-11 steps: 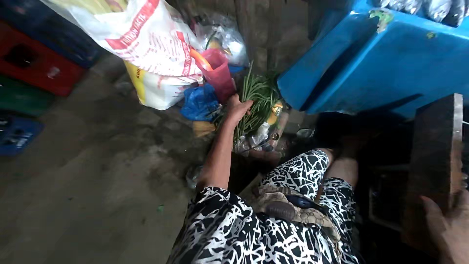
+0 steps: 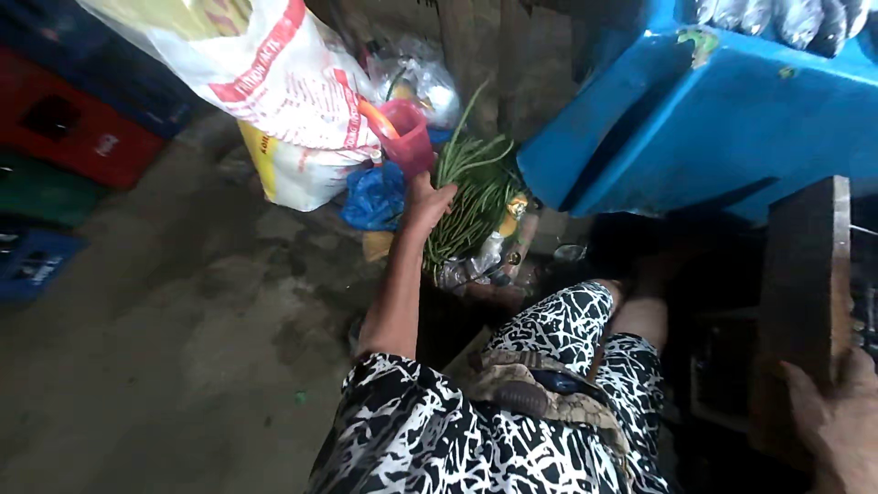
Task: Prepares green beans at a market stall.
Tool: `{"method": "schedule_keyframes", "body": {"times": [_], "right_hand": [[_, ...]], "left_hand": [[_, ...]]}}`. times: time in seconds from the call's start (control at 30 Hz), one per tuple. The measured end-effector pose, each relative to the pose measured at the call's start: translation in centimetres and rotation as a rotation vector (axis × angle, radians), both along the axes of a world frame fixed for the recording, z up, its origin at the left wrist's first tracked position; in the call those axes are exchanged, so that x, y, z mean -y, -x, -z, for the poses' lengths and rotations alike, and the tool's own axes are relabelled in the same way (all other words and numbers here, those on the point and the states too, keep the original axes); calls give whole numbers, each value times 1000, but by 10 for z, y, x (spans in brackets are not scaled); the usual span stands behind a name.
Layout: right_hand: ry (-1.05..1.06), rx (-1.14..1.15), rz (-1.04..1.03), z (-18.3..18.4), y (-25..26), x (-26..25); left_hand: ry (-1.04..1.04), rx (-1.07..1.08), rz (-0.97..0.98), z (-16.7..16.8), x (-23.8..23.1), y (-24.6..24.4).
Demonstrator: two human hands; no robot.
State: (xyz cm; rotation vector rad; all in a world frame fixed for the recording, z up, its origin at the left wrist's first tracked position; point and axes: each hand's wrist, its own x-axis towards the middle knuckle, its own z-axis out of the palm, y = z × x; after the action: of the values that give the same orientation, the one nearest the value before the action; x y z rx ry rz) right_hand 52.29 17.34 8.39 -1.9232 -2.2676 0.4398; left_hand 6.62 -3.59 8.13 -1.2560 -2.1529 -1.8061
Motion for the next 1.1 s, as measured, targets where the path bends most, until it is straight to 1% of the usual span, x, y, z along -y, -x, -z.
{"method": "schedule_keyframes", "body": {"times": [0.03,0.07,0.1,0.13,0.2,0.27,0.33,0.43,0.47,0.53,0.57,0.6,0.63,0.67,0.7,0.73,0.77,0.8,0.9,1.0,1.03,1.07,1.1], "right_hand": [[-2,-6,0,-1,0,0],[-1,-12,2,0,-1,0],[3,-23,7,-1,-2,1],[-6,-43,4,-1,-2,2],[-56,-96,-41,1,-5,1],[-170,-188,-140,4,-8,5],[-260,-300,-263,-2,1,20],[-348,-412,-483,-27,38,54],[-366,-437,-563,-35,53,63],[-347,-418,-672,-43,81,72],[-272,-392,-688,-43,91,72],[-143,-379,-670,-40,97,70],[31,-402,-617,-36,100,66],[215,-480,-536,-30,99,63],[376,-626,-449,-22,96,61],[481,-781,-357,-14,93,62],[516,-862,-289,-8,89,64],[479,-854,-237,-6,85,65],[283,-707,-134,-7,74,63],[86,-629,-47,-14,67,56],[56,-605,-25,-15,66,54],[34,-576,-15,-16,67,51],[18,-541,-15,-15,68,50]], "left_hand": [[108,103,21,23,6,28],[272,260,-25,25,4,40],[376,377,-62,17,1,40],[424,438,-76,6,-3,35],[432,422,-29,-12,-9,22],[471,352,99,-26,-16,9],[605,235,252,-40,-30,-7],[836,-93,505,-54,-63,-49],[866,-229,592,-56,-75,-68],[814,-534,771,-57,-90,-110],[740,-694,859,-56,-96,-129],[629,-850,919,-54,-102,-147],[499,-971,942,-52,-107,-162],[363,-1053,928,-50,-113,-173],[272,-1099,897,-48,-119,-180],[216,-1106,859,-47,-123,-184],[159,-1068,813,-45,-127,-185],[115,-996,763,-41,-127,-186],[-19,-685,648,-23,-120,-186],[-165,-426,435,13,-113,-191],[-153,-365,394,25,-111,-194],[-102,-291,416,31,-108,-198],[8,-181,509,31,-107,-202]]}}
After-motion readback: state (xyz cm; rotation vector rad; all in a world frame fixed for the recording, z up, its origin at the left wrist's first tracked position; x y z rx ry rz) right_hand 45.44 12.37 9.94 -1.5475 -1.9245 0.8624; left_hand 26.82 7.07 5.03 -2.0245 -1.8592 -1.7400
